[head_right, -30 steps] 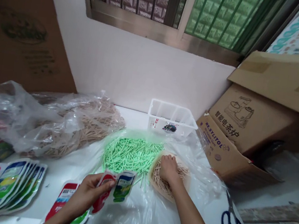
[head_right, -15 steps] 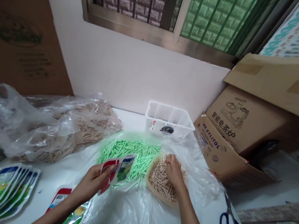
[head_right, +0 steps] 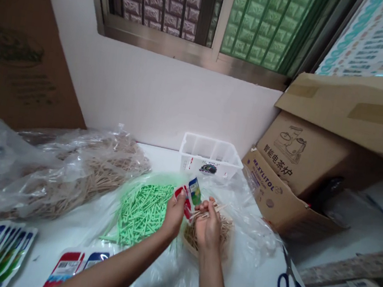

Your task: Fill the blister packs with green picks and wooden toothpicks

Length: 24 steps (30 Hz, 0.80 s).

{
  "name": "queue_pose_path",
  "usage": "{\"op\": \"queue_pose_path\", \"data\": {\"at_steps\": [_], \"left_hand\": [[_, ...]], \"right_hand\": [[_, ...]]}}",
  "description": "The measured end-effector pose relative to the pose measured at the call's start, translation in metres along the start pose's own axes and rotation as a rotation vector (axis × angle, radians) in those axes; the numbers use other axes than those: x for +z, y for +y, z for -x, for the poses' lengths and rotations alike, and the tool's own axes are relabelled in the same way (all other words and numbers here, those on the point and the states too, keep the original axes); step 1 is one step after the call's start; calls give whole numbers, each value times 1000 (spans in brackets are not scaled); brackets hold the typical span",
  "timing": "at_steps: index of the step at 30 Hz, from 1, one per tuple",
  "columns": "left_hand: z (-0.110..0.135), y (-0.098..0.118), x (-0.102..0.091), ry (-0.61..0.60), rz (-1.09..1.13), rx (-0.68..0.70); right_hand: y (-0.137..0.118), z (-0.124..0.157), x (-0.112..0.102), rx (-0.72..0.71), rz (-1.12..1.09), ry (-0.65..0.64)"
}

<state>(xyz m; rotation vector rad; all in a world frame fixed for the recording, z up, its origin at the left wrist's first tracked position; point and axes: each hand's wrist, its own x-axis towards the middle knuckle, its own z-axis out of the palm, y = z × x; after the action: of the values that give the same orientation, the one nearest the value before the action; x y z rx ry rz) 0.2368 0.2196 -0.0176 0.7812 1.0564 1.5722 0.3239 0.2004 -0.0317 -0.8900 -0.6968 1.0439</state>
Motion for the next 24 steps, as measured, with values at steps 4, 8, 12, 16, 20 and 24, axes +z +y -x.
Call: {"op": "queue_pose_path", "data": {"at_steps": [4,8,12,16,20,24], "left_hand": [[3,-22,22,24,5,-33],[-1,-23,14,8,-39,-11],[-10,-13,2,-23,-115,62],[-12,-8,-2,-55,-193,125],[-11,-7,-12,-139,-240,141],[-14,2,-39,-192,-284,137]], "right_hand": [[12,26,24,169,-134,64],[11,30,9,27,243,-86],[-9,24,-15,-256,1109,-373],[-21,22,-14,-394,1623,-600],[-13,14,-18,-173,1315,-620],[0,-2,-45,-8,1120,-485]]}}
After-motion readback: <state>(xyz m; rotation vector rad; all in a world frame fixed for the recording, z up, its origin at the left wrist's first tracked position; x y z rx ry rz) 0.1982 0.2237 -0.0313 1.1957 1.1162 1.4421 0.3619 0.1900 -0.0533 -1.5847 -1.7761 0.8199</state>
